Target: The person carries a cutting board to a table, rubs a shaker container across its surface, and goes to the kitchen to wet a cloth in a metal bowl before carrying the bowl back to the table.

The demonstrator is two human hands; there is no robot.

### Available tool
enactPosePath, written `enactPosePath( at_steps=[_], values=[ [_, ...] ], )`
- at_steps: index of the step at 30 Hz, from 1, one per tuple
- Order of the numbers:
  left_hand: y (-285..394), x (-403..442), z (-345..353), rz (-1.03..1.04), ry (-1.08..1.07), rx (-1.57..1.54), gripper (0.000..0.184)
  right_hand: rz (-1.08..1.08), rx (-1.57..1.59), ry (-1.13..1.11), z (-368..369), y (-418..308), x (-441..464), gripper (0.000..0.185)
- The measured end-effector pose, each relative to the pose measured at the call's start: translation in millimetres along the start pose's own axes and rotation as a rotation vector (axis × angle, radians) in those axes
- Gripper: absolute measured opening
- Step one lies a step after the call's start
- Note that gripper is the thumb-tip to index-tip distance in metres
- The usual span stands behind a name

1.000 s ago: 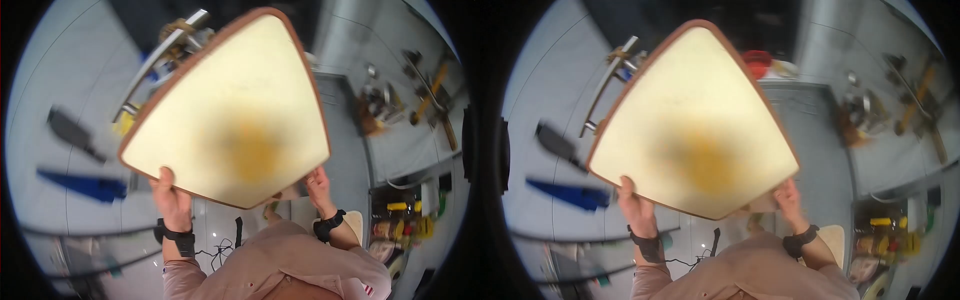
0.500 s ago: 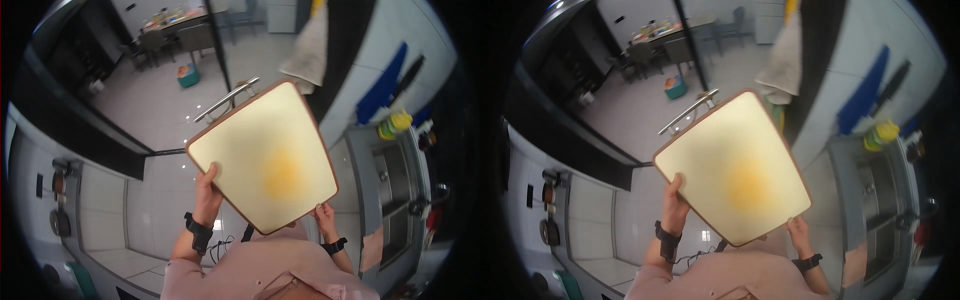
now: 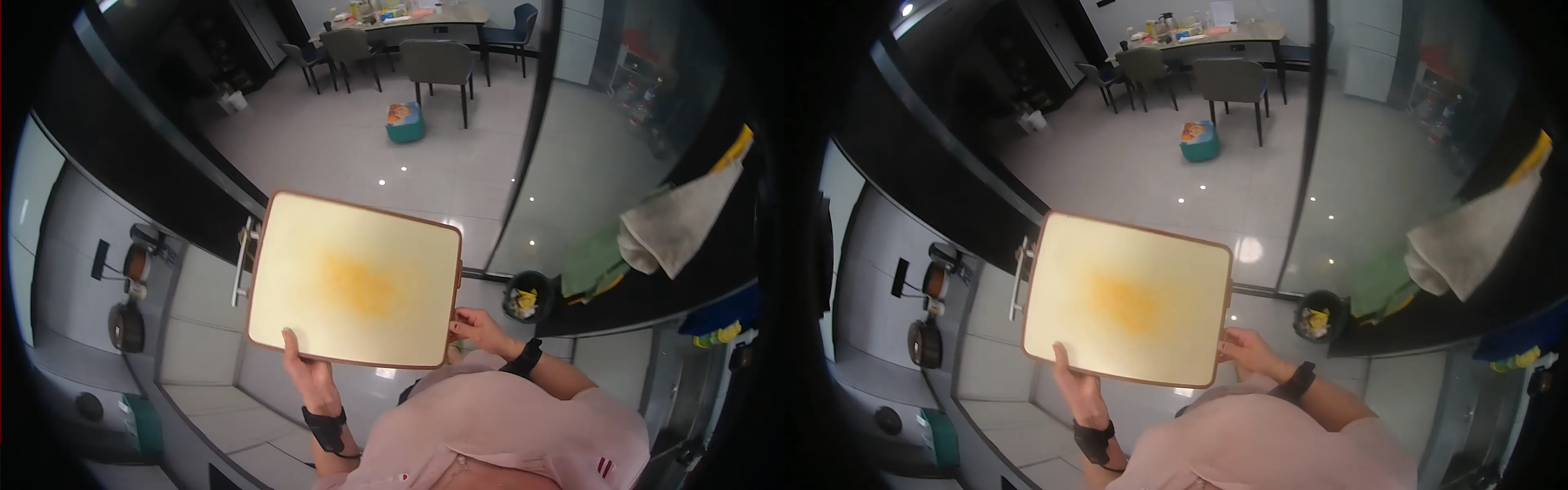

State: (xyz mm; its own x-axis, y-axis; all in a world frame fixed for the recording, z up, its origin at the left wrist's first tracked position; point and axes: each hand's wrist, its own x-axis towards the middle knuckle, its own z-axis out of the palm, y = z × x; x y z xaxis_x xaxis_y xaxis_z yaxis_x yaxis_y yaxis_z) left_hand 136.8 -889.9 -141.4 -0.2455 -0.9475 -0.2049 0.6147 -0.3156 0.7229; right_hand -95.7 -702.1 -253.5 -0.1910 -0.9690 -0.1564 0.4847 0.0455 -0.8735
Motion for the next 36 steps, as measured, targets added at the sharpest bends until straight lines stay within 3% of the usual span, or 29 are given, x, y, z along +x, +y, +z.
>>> enactPosePath(
  at_steps=[6, 9, 12, 14, 23, 25, 27, 31, 36],
  values=[
    [-5.9, 56.5, -24.8, -0.001, 0.183, -0.13, 0.054, 0.403, 0.059, -0.069, -34.2, -0.1, 97.7, 0.04],
    [-5.5, 87.2, -25.3, -0.03, 0.106, -0.273, 0.05, 0.468, -0.018, -0.057, -39.0, -23.4, 148.0, 0.041],
    [-24.9, 174.4, -59.0, -0.081, 0.184, -0.397, 0.048, 0.28, -0.096, -0.072, -41.1, -39.3, 217.6, 0.041],
    [-22.2, 221.6, -46.3, -0.109, 0.175, -0.397, 0.048, 0.302, -0.035, -0.037, -43.9, -45.0, 260.0, 0.042],
    [-49.1, 425.7, 35.9, -0.449, 0.028, -0.155, 0.048, 0.048, 0.21, 0.331, -80.0, -83.9, 358.0, 0.035],
    [-63.1, 449.9, 57.1, -0.537, 0.006, -0.095, 0.052, 0.039, 0.139, 0.554, -86.7, -99.7, 362.1, 0.038],
    [-89.3, 478.0, 76.2, -0.623, -0.03, -0.062, 0.054, 0.069, 0.073, 0.674, -118.6, -108.3, 372.1, 0.046],
    [-145.7, 521.2, 122.3, -0.725, -0.136, -0.005, 0.059, -0.227, 0.574, 0.935, -160.2, -140.8, 411.1, 0.045],
    [-206.8, 573.6, 243.6, -0.754, -0.259, 0.116, 0.061, -0.3, 0.652, 1.017, -275.6, -166.4, 443.8, 0.043]
  ],
)
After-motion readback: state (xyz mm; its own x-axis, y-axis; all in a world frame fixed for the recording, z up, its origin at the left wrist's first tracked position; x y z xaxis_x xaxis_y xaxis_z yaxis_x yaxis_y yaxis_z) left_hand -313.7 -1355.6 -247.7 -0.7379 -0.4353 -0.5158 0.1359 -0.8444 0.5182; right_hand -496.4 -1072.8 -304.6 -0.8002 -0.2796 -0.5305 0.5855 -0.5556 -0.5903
